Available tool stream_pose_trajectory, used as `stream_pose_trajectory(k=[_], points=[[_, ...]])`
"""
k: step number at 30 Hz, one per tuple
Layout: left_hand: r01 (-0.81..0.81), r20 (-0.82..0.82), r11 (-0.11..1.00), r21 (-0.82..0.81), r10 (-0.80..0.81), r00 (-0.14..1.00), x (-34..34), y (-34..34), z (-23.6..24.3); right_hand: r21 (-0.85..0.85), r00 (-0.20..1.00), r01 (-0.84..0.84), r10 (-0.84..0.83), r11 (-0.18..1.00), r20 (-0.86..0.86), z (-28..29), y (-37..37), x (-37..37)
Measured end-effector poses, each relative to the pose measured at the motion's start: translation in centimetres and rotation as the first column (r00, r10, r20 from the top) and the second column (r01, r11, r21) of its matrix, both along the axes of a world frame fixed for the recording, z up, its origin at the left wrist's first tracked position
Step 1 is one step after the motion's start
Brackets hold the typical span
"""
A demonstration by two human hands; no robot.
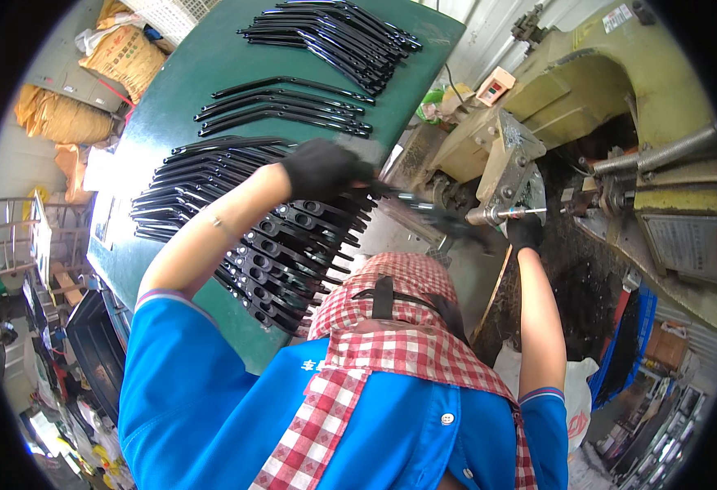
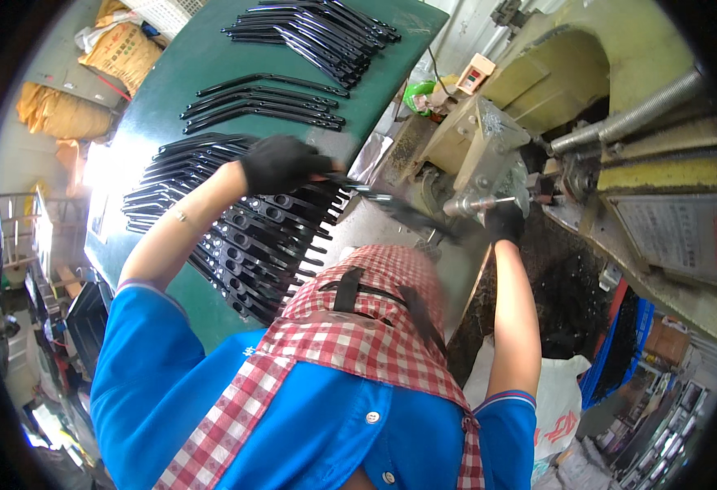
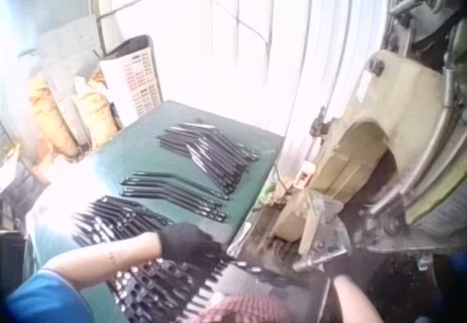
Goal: The person repeatedly picks up black metal rods from a green table, grinds them against a bench grinder, and places them into a blue basket. The process is continuous and repetitive throughout the clip.
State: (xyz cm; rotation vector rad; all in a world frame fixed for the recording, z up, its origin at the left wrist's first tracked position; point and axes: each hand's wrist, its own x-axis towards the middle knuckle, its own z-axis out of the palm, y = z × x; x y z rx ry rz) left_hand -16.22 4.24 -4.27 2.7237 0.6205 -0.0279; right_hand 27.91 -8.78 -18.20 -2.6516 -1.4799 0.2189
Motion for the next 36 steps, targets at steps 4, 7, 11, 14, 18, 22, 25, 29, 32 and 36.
stream_pose_trajectory(k=[4, 7, 11, 14, 18, 22, 25, 29, 32, 36], points=[[-0.329, -0.117, 0.944, 0.018, 0.329, 0.937, -11.0, -0.1, -4.0, -0.019, 0.994, -0.112, 0.112, 0.994, 0.018, -2.7, -1.1, 2.9], [-0.509, 0.062, 0.860, -0.036, 0.510, 0.858, -17.3, -2.5, -6.7, -0.006, 0.992, -0.129, 0.129, 0.992, -0.012, -1.8, -0.8, 1.8], [-0.722, 0.128, 0.684, -0.099, 0.729, 0.673, -18.5, -2.9, -7.9, -0.057, 0.997, -0.070, 0.071, 0.996, 0.010, -0.1, 0.4, 0.3], [-0.731, 0.250, 0.682, 0.002, 0.708, 0.661, -15.0, -1.0, -7.6, 0.065, 0.995, -0.099, 0.097, 0.993, 0.032, -0.1, -0.1, 0.8], [-0.664, 0.123, 0.747, 0.036, 0.656, 0.744, -10.5, 3.6, -7.9, 0.200, 0.993, -0.107, 0.116, 0.974, -0.035, -2.7, -0.7, 3.8], [-0.674, 0.029, 0.728, 0.123, 0.676, 0.736, -7.3, 6.4, -9.1, 0.356, 0.364, 0.550, 0.167, 0.756, -0.916, 4.6, -1.0, -0.1], [-0.678, -0.041, 0.725, 0.121, 0.686, 0.726, -5.9, 7.8, -10.3, 0.395, 0.248, 0.490, 0.310, 0.777, -0.918, 11.8, -2.8, -3.9], [-0.666, -0.012, 0.732, 0.140, 0.674, 0.738, -4.9, 8.4, -10.7, 0.578, 0.421, 0.300, 0.439, 0.759, -0.794, 15.7, -3.8, -6.4], [-0.640, 0.015, 0.729, 0.244, 0.656, 0.754, -5.2, 8.6, -11.8, 0.619, 0.406, 0.324, 0.485, 0.716, -0.774, 14.7, -3.6, -6.7], [-0.638, -0.012, 0.737, 0.224, 0.657, 0.754, -4.6, 7.9, -12.0, 0.663, 0.559, 0.294, 0.439, 0.688, -0.704, 14.4, -3.4, -7.2]])
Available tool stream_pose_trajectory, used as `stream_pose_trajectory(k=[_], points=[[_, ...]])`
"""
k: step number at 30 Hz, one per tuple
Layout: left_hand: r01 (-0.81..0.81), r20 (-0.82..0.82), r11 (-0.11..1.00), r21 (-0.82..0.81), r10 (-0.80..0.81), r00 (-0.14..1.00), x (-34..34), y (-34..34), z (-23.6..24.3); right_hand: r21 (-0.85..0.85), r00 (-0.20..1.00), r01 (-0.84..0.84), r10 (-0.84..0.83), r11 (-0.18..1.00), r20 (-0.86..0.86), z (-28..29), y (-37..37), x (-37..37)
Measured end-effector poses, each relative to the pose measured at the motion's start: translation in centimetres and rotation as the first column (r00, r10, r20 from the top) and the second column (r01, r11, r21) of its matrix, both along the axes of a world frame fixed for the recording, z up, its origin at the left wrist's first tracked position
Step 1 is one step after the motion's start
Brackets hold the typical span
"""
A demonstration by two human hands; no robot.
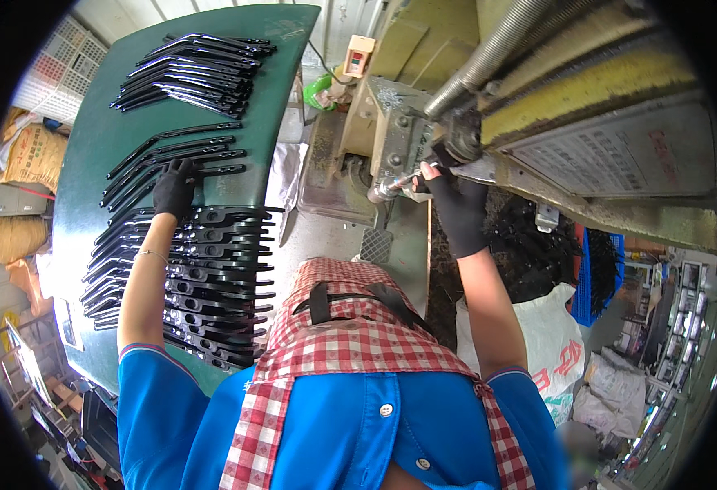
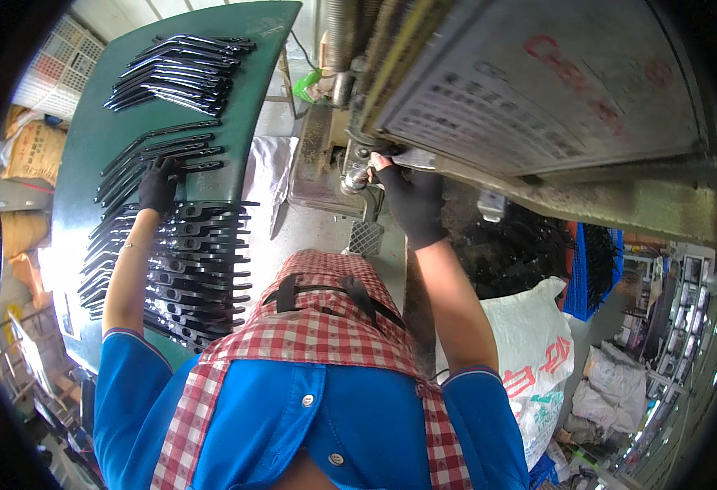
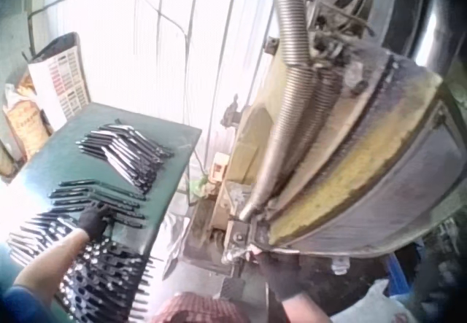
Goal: The person repeatedly picks up black metal rods from a green table, grinds them against a bench grinder, and places them into a blue basket. The process is continuous and repetitive throughout the clip.
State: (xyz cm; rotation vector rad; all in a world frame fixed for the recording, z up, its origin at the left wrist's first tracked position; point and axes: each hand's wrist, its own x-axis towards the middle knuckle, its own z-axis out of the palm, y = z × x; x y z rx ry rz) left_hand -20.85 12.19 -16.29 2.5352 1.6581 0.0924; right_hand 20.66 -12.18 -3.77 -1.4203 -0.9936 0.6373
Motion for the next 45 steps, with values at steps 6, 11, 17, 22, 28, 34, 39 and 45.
stream_pose_trajectory(k=[6, 11, 17, 22, 28, 34, 39, 45], points=[[0.114, -0.097, 0.993, -0.018, -0.115, 0.989, 0.1, 0.0, 0.9, -0.210, 0.917, 0.115, -0.023, 0.971, 0.398, -9.0, -7.5, 9.3], [0.045, 0.144, 0.996, -0.081, -0.033, 0.989, -0.1, -0.5, 2.1, -0.684, 0.576, 0.627, 0.369, 0.373, 0.729, -13.2, -18.7, 18.1], [0.467, 0.096, 0.838, 0.283, -0.509, 0.855, 4.3, -1.7, 5.6, -0.641, 0.543, 0.521, 0.361, 0.563, 0.758, -12.4, -19.3, 18.1], [0.624, 0.228, 0.766, 0.155, -0.642, 0.732, 10.5, -6.4, 10.4, -0.525, 0.680, 0.333, 0.187, 0.783, 0.709, -4.1, -14.4, 11.4], [0.693, 0.355, 0.721, 0.020, -0.653, 0.669, 15.0, -10.7, 15.1, -0.439, 0.653, -0.025, 0.347, 0.898, 0.673, 2.7, -9.0, 4.6], [0.738, 0.370, 0.674, -0.033, -0.678, 0.636, 15.5, -12.1, 16.4, -0.524, 0.634, -0.095, 0.457, 0.847, 0.624, 6.0, -7.2, 2.0], [0.734, 0.306, 0.677, -0.049, -0.690, 0.657, 15.0, -11.9, 16.1, -0.432, 0.325, -0.005, 0.410, 0.902, 0.852, 6.7, -7.0, 1.8], [0.713, 0.288, 0.699, -0.059, -0.672, 0.682, 15.0, -11.3, 16.5, -0.557, 0.339, 0.053, 0.510, 0.829, 0.791, 8.7, -6.0, 1.0]])
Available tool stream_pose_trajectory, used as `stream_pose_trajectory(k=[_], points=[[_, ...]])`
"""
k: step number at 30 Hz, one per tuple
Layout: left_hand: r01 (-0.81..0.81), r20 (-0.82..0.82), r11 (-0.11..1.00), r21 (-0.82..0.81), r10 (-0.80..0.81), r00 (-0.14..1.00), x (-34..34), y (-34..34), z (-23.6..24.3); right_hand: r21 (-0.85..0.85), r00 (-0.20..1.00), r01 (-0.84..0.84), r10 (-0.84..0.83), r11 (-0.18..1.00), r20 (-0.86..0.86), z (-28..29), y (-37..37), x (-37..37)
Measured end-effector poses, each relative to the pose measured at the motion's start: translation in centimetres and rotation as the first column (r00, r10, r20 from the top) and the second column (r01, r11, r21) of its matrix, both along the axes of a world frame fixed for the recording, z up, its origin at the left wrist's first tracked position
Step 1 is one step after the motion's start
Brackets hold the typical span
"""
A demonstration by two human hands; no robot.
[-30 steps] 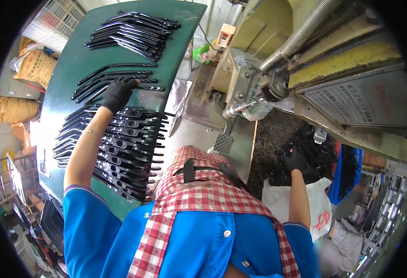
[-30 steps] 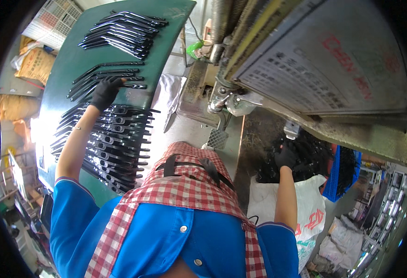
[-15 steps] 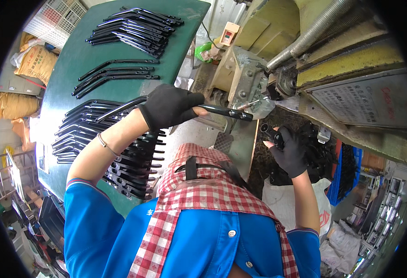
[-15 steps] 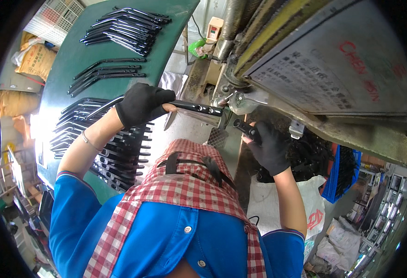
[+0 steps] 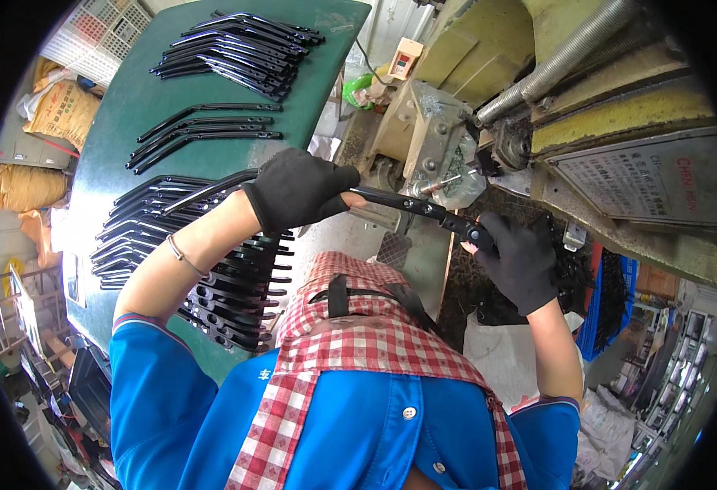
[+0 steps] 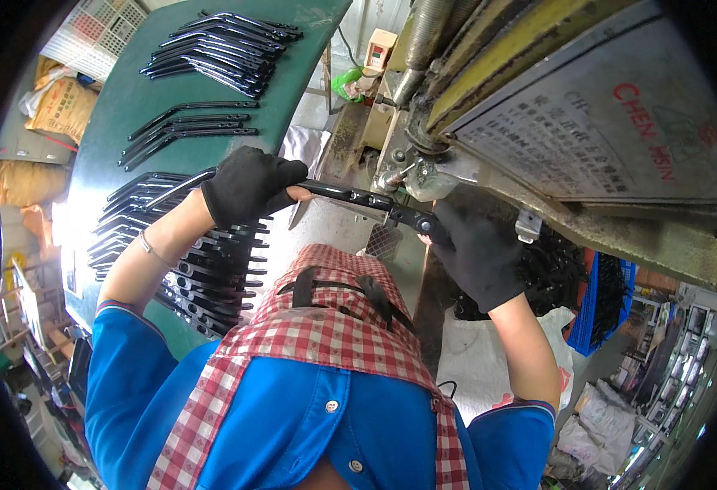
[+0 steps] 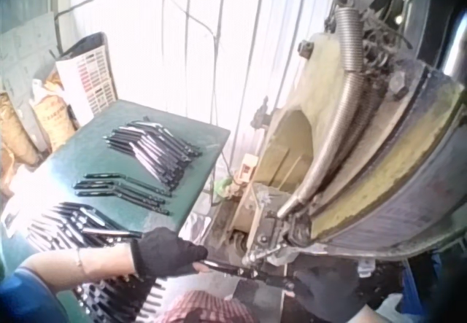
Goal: The person repeatedly picks up black metal rods from a green table, grinds them against a bench grinder, and places them into a blue basket. The process is continuous and repetitive throughout the clip.
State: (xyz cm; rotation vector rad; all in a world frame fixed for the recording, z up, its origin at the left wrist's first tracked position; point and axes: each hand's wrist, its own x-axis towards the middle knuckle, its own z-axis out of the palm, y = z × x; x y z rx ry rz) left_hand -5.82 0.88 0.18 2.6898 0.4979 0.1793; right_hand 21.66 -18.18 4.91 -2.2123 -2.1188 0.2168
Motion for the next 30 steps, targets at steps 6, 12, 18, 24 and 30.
stream_pose_trajectory(k=[6, 12, 18, 24, 30], points=[[0.028, -0.016, 0.999, -0.019, -0.029, 0.999, -0.1, 0.2, 0.9, 0.004, 0.942, -0.032, 0.031, 0.999, -0.333, -0.5, 0.2, 0.1], [0.089, -0.062, 0.995, 0.048, -0.086, 0.994, 0.6, -0.1, 1.4, 0.073, 0.991, -0.062, 0.070, 0.995, -0.113, -0.8, 0.3, -0.9], [0.103, -0.047, 0.987, 0.126, -0.098, 0.994, 2.3, 0.1, 1.0, -0.019, 0.956, -0.068, 0.059, 0.998, -0.288, -1.2, 0.7, 0.2], [0.110, 0.057, 0.988, 0.113, -0.117, 0.992, 3.2, -0.1, 0.0, 0.115, 0.998, -0.067, 0.067, 0.991, 0.002, -1.7, 0.8, -0.1], [0.054, 0.082, 0.981, 0.185, -0.070, 0.994, 5.0, 1.0, 0.3, 0.150, 0.999, -0.051, 0.052, 0.987, 0.002, -1.4, 2.6, 1.8]])
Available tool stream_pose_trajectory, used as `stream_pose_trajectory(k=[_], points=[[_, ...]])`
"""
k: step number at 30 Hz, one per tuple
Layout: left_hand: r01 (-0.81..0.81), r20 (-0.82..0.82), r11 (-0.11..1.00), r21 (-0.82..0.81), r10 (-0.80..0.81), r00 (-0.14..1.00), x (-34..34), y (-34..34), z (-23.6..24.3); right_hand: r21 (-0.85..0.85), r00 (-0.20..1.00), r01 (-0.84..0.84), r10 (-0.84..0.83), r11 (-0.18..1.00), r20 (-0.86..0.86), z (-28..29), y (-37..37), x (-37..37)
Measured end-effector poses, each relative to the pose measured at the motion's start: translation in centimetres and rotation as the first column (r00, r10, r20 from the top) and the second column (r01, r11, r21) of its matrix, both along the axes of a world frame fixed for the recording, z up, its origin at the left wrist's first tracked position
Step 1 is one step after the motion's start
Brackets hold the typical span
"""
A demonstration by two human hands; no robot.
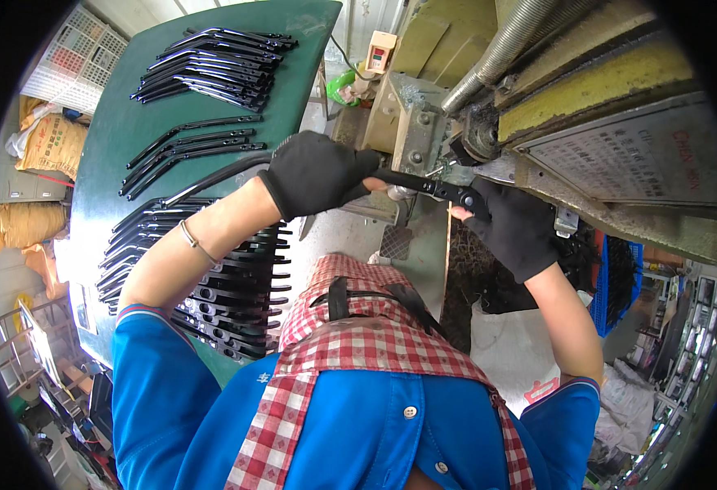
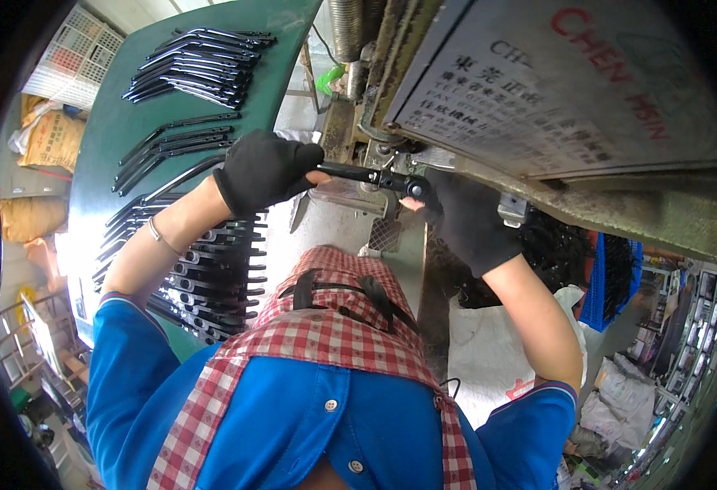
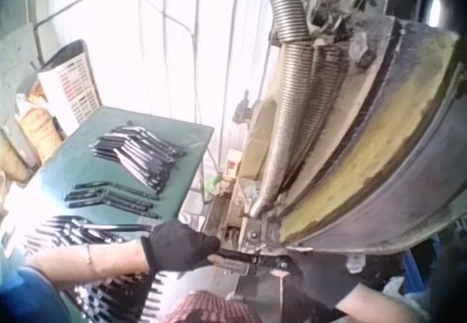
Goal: The person repeatedly picks up black metal rods from a green table, grinds them against a bench grinder, and places them into a blue basket. The process is continuous and repetitive throughout the clip.
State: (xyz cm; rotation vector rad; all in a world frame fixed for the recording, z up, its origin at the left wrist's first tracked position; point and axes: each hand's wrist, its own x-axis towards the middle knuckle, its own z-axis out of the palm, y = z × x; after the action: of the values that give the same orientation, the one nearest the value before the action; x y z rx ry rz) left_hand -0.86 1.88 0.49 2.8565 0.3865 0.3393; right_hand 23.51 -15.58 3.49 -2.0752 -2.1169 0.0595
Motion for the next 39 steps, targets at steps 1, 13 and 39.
stream_pose_trajectory(k=[1, 13, 39], points=[[-0.007, 0.002, 1.000, 0.024, 0.007, 1.000, 0.4, 0.4, 0.2, 0.018, 1.000, 0.011, -0.011, 1.000, -0.027, -0.5, 0.2, 0.4], [0.062, -0.120, 0.997, 0.049, -0.055, 0.991, 2.3, 3.8, -0.2, -0.108, 0.949, -0.034, -0.002, 0.994, -0.314, -2.1, 1.9, 1.8], [0.119, -0.134, 0.992, 0.036, -0.113, 0.984, 3.1, 4.9, -2.0, 0.150, 0.705, 0.320, -0.130, 0.935, -0.697, -21.4, -1.5, 1.3]])
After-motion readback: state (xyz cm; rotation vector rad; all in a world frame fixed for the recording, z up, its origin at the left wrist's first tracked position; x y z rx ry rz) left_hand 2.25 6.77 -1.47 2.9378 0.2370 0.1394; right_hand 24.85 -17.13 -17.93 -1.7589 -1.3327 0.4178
